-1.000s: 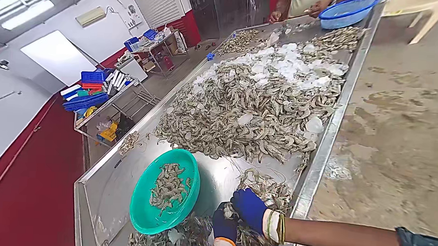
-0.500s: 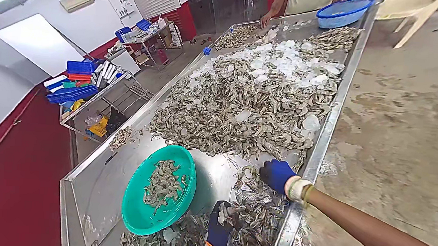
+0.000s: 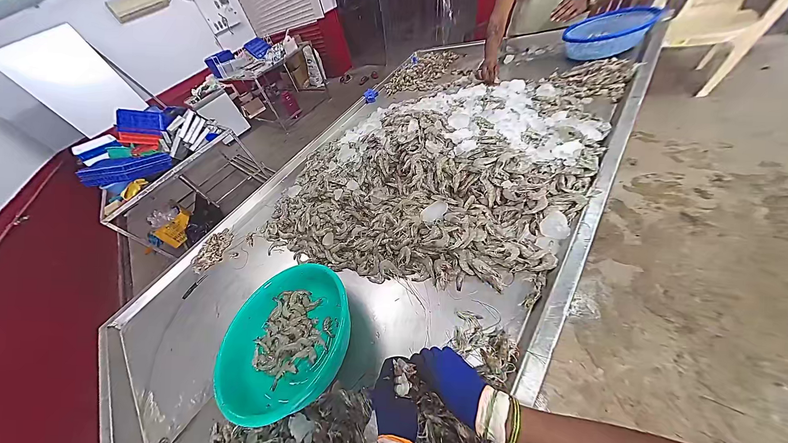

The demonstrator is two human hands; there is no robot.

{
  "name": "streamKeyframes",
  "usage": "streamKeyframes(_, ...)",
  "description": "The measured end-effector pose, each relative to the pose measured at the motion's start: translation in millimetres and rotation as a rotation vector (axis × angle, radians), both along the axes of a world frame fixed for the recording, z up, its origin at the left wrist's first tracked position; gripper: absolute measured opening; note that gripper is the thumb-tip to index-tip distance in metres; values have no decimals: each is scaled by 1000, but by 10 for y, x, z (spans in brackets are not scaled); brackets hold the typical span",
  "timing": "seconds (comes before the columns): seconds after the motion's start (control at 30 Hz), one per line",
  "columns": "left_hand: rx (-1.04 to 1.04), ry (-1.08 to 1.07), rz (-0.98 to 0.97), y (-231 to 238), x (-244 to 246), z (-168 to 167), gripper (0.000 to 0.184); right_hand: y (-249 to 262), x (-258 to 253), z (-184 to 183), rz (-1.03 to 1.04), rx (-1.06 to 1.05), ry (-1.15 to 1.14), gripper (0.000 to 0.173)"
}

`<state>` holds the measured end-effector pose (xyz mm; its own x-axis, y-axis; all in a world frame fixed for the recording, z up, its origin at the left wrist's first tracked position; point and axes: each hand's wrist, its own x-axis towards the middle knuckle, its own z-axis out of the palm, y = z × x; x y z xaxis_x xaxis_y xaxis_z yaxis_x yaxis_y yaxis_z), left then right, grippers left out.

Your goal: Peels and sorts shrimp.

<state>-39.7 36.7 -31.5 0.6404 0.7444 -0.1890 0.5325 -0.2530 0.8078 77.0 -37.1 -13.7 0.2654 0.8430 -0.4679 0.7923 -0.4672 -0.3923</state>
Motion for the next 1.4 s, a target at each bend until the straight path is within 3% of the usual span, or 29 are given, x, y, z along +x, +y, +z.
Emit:
streamKeyframes(0.23,-105,258,-137,-149,187,181,46,-234,85,-5,12,34,-133,25)
streamKeyframes(0.4,-225,184,-168,-158,146,255,43,-395,527,-43,-130,96,-173,12)
streamKeyframes(0.5,-232,148,-141,-119,93,203,42,-524,885,-112,-233,239,-41,23)
streamKeyframes(0.6,-216,141,-125,-116,132,186,39,-542,697,-99,-91,486,75,30)
streamKeyframes(0.7,-231,132,-100,-143,146,217,38,-427,415,-72,108,389,-19,30)
streamKeyframes(0.83,-326,122,-77,-129,52,217,40,-325,334,-45,188,265,-111,24)
streamKeyframes(0.9,-381,126,-56,-143,-21,304,45,-378,482,-46,101,243,-124,18)
streamKeyframes(0.97,-340,109,-46,-129,-105,356,44,-500,850,-87,-143,157,-168,17)
streamKeyframes(1.07,-394,5,-36,-77,-202,297,49,-748,1372,-287,-561,0,-204,49)
streamKeyframes(1.17,-495,-165,6,-122,-119,404,44,-602,1032,-358,-802,-68,-89,55)
streamKeyframes(1.23,-525,-344,17,-134,-110,394,40,-368,549,-293,-708,-89,109,55)
streamKeyframes(1.3,-610,-343,153,-195,0,726,27,-216,378,-330,-466,-35,271,51)
streamKeyframes(1.33,-632,-293,197,-188,15,846,20,-198,461,-364,-411,42,304,48)
streamKeyframes(1.4,-593,-183,210,-127,-51,896,19,-309,858,-222,-537,159,216,40)
